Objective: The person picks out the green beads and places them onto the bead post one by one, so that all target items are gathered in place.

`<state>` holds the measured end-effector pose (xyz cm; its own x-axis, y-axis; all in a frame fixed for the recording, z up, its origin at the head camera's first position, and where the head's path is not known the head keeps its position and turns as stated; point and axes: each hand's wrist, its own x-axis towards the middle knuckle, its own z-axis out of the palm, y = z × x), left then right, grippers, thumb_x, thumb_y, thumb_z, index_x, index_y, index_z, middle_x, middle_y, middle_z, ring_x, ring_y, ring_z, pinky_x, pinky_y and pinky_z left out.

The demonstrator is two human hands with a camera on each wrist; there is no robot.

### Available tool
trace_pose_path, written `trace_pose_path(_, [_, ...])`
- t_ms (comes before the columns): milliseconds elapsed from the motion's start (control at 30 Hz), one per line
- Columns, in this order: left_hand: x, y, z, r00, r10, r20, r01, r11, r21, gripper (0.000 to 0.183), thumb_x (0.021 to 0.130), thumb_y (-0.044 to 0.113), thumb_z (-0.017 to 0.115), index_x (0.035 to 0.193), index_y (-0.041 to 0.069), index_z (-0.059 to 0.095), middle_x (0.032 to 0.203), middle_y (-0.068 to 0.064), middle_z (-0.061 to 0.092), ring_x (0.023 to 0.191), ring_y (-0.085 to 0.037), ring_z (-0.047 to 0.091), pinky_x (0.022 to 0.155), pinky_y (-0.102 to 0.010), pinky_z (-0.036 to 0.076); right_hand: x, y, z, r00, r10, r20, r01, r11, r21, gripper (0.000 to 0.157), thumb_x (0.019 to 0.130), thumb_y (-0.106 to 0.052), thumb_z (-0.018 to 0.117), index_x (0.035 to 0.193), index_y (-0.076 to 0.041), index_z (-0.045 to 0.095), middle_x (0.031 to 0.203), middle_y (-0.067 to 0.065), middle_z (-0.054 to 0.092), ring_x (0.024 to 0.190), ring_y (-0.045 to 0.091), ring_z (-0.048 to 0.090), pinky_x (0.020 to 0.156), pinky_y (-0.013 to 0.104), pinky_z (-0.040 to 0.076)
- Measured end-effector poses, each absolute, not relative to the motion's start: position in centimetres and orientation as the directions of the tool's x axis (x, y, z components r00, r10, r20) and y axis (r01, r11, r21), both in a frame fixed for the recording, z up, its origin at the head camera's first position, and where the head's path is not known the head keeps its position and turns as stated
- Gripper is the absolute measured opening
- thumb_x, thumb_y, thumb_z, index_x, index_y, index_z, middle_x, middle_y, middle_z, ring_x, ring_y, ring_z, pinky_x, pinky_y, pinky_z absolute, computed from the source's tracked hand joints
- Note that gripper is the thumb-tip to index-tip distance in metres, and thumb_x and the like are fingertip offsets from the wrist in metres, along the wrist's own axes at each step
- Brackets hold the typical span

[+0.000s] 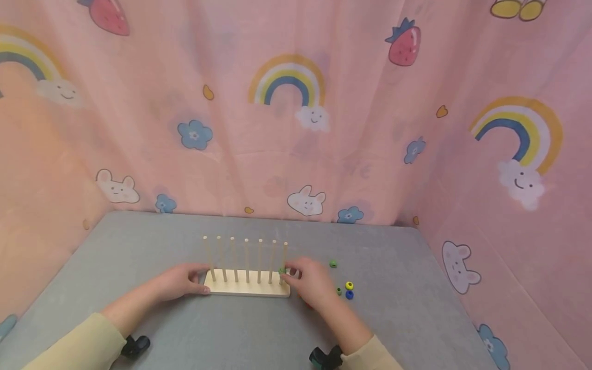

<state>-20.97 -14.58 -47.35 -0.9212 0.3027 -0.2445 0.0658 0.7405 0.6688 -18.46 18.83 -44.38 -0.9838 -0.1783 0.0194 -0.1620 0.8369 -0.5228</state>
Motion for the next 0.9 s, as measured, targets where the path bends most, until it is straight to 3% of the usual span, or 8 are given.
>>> trace_pose_path(700, [-20.6,-14.4,-47.3,-0.922,0.301,-0.242,0.064,0.737,0.673,0.063,0.079,0.029,0.084,0.136,0.012,0.062,0.073,-0.002,0.05,0.066,-0.016,0.044,0.06,-0.033,0.033,-18.4,18.4,-47.0,-0.976,-0.206,-0.067,-0.149,0.863,-0.483,0.017,0.086,-0.029,0.077,0.1,-0.018,0.074,0.07,-0.006,0.053,0.061,0.011,0.047,0.053,0.028,0.036])
trace_pose_path(900, [-20.8,-14.4,-47.3,-0.923,0.308,-0.231,0.075,0.732,0.678,0.063,0.079,0.028,0.084,0.135,0.011,0.062,0.071,-0.001,0.05,0.065,-0.015,0.044,0.059,-0.033,0.033,-18.5,18.7,-46.9,-0.975,-0.211,-0.067,-0.151,0.857,-0.492,0.025,0.086,-0.03,0.078,0.107,-0.017,0.074,0.07,-0.006,0.053,0.061,0.011,0.047,0.053,0.028,0.036])
